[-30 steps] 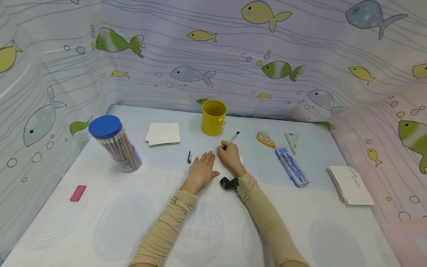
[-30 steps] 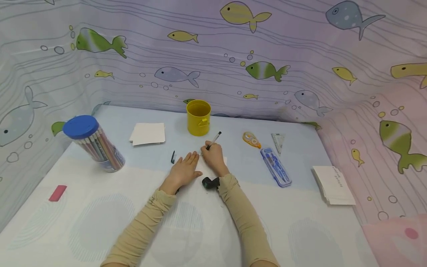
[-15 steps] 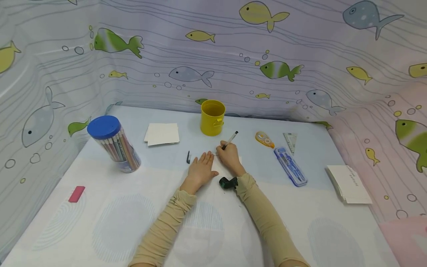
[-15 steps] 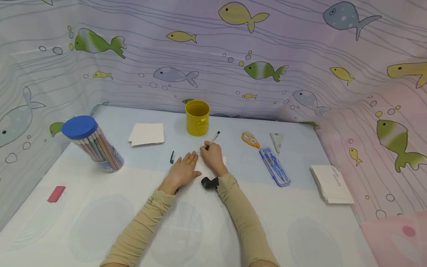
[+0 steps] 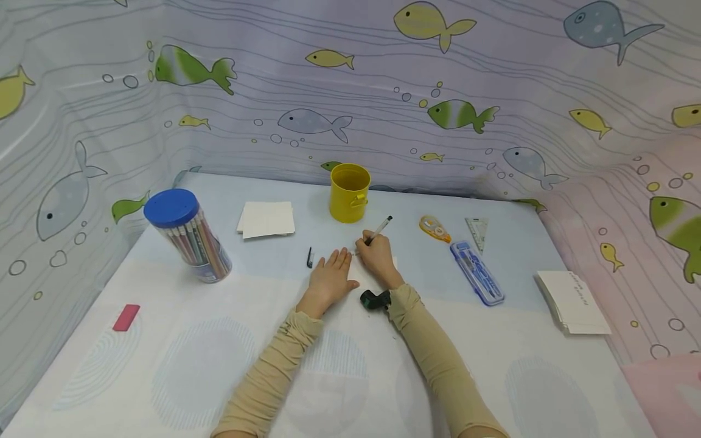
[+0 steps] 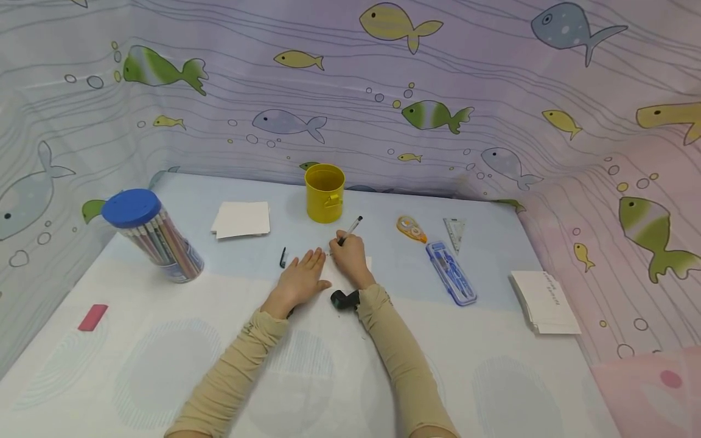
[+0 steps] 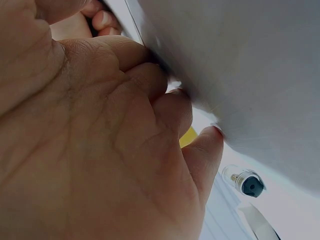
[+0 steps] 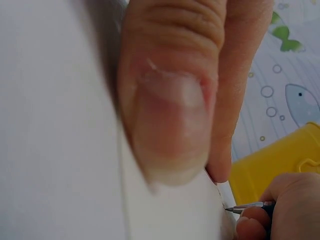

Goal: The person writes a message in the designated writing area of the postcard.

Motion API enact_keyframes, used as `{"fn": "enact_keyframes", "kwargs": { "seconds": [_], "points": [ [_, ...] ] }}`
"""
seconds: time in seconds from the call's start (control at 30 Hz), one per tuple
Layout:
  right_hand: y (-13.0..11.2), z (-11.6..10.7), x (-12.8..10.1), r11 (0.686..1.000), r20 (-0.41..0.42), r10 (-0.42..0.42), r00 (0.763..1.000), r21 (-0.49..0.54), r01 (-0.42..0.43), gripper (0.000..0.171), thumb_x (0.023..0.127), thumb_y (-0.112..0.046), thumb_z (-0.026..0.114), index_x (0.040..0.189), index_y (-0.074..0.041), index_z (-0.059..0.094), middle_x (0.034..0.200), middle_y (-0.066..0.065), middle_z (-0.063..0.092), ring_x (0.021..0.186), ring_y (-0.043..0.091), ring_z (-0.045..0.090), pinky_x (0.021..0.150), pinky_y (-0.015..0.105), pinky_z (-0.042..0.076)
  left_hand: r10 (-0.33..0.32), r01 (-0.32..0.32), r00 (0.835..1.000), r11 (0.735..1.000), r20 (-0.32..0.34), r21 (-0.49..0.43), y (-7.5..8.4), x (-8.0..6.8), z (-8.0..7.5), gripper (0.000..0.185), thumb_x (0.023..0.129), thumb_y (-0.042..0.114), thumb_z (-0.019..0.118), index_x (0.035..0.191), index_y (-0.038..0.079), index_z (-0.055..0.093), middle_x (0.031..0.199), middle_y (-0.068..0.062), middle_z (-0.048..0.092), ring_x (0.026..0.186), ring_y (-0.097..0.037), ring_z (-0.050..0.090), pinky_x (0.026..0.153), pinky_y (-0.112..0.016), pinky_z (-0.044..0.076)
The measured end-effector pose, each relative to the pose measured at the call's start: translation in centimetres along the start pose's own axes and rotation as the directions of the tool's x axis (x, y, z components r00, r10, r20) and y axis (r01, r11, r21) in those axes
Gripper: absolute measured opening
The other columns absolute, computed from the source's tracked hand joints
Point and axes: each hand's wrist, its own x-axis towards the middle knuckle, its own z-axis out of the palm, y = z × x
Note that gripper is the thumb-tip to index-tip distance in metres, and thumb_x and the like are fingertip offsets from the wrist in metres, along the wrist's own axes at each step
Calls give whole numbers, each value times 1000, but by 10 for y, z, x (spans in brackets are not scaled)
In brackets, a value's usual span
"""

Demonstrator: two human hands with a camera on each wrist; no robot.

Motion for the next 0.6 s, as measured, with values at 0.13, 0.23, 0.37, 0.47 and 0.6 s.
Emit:
{"fn": "enact_keyframes", "kwargs": {
  "seconds": [0.13,0.23,0.37,0.47,0.6],
  "points": [
    [1,0,0,1000,-10,-7,1000,-30,6,34,88,-4,52,59,-13,36,46,-5,32,40,5,29,41,18,20,4,-4,1000,1000,0,-12,1,0,-1,73,99,48,45,154,6,21,163,-9,16,151,-25,15,123,-46,19],
    [0,0,0,999,1,-2,1000,-42,2,36,88,-4,52,58,-14,35,46,-5,30,41,6,26,42,19,19,3,-3,1000,1000,3,-12,1,-1,-1,73,99,47,45,154,6,21,163,-9,16,152,-25,15,123,-46,18],
    [-1,0,-1,999,27,13,1000,-42,-12,38,89,-4,53,57,-15,33,46,-6,28,41,5,25,42,19,19,1,-1,1000,1000,3,-14,0,-3,0,73,99,47,46,154,6,21,163,-9,16,151,-25,16,123,-46,18],
    [1,1,-1,1000,22,16,1000,-13,-15,38,89,-4,52,57,-14,34,45,-6,29,40,4,26,41,19,20,1,-1,1000,1000,4,-16,0,-3,0,74,99,48,46,154,6,21,163,-9,16,152,-25,15,123,-46,18],
    [0,1,0,1000,7,2,1000,3,-2,37,89,-3,52,58,-13,35,45,-6,30,40,5,26,40,19,20,0,0,1000,1000,-2,-13,-1,-2,0,74,99,48,45,154,6,21,163,-9,16,152,-25,15,123,-46,18]
  ]
}}
